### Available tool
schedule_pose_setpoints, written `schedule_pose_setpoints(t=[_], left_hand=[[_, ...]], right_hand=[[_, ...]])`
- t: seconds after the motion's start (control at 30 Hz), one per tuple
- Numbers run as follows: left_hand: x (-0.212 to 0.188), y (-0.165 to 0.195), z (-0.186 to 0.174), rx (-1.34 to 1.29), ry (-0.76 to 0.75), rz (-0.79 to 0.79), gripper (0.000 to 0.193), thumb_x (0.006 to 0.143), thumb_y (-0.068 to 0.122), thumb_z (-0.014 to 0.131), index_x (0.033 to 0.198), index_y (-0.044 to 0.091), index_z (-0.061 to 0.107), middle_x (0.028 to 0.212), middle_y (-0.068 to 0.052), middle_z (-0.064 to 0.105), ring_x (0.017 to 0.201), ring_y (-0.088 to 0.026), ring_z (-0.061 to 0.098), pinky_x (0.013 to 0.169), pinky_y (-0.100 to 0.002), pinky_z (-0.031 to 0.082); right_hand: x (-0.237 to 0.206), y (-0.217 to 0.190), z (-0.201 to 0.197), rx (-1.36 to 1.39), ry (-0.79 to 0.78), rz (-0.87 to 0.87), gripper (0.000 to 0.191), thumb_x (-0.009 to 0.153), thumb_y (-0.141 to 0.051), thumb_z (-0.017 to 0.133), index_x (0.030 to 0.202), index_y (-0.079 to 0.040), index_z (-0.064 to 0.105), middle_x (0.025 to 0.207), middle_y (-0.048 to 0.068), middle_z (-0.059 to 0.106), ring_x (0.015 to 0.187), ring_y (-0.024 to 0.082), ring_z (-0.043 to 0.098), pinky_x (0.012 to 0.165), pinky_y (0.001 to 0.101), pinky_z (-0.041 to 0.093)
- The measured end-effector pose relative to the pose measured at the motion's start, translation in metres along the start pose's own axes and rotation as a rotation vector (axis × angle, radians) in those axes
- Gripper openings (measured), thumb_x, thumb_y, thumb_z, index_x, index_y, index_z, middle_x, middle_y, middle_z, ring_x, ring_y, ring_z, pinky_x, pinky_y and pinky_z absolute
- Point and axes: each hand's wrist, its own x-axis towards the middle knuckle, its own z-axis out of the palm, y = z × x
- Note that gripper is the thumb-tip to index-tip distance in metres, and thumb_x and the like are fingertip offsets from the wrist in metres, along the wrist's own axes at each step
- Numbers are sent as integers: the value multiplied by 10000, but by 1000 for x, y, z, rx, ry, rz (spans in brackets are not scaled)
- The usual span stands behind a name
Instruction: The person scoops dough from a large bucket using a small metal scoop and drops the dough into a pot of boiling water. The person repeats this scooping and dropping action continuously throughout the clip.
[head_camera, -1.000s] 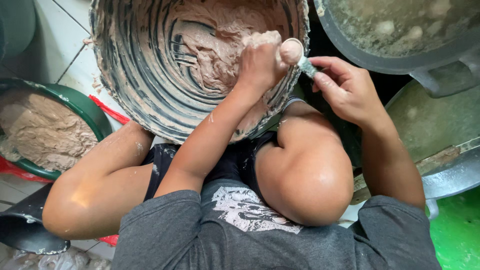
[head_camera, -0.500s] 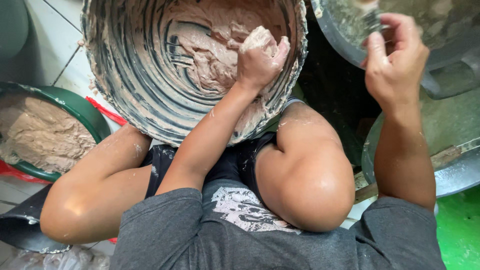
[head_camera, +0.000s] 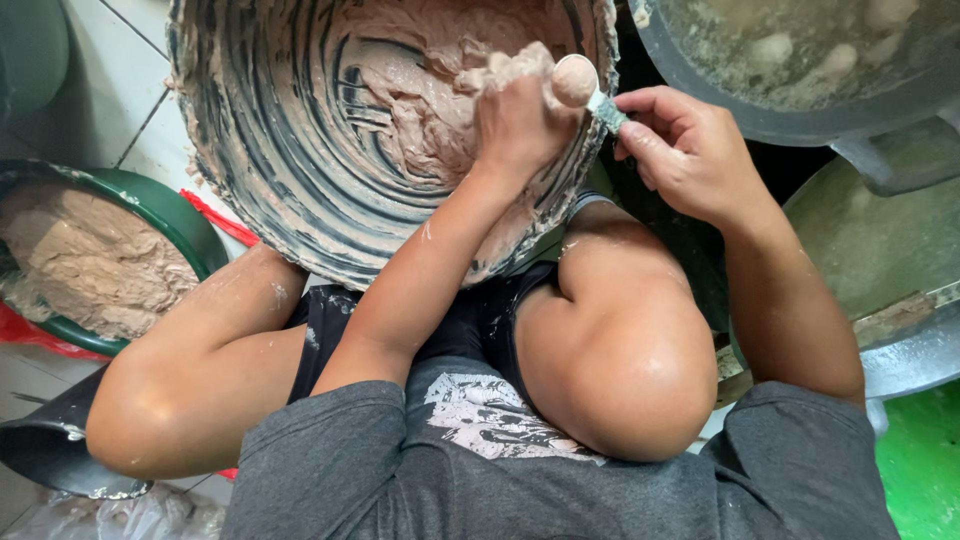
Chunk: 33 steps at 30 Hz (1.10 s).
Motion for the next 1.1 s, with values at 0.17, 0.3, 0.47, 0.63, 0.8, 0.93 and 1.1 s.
schedule_pose_setpoints(t=[0.17,0.3,0.47,0.63,0.8,0.93,1.1], left_hand=[[1,-47,3,-74,-64,-378,499,836,564,689,907,73,746,888,-203,765,864,-388,744,802,-463,549],[-9,-63,22,63,-51,-396,589,833,593,722,915,11,755,859,-271,725,827,-433,718,761,-480,556],[-6,-45,25,-166,52,-107,456,855,472,734,793,20,735,763,-227,715,728,-412,705,690,-472,545],[-2,-15,11,-283,230,218,322,897,251,763,711,15,646,763,-198,646,738,-412,646,682,-469,515],[1,5,-2,-383,234,267,220,840,164,786,747,30,639,762,-165,653,709,-373,663,655,-431,535],[0,8,-2,-362,179,312,144,786,139,776,818,37,679,797,-168,671,753,-387,679,675,-434,553],[13,-13,16,-106,235,320,205,729,200,795,787,59,658,804,-169,683,803,-399,682,742,-484,554]], right_hand=[[25,5,-27,-76,185,-154,236,1105,-105,619,1325,-22,644,930,18,677,666,57,551,586,233,424],[51,0,-36,-674,534,-560,207,1047,-8,679,1253,-15,679,992,110,712,833,228,683,745,364,553],[61,-13,-44,-1044,700,-780,192,951,-15,744,1132,-16,679,995,172,706,832,368,685,690,420,543],[33,-19,-35,-437,563,-337,136,1042,-60,664,1147,17,623,975,148,697,833,267,696,731,359,542],[1,-13,-3,-356,213,-276,220,1065,-80,694,1262,6,645,1006,122,718,835,158,674,722,280,552],[-2,-9,8,-484,154,-465,209,1074,-54,701,1263,21,654,1064,116,727,932,131,704,812,260,555],[11,-12,-1,-9,26,-24,242,1044,-117,642,1270,-31,663,956,38,723,668,44,571,583,214,456]])
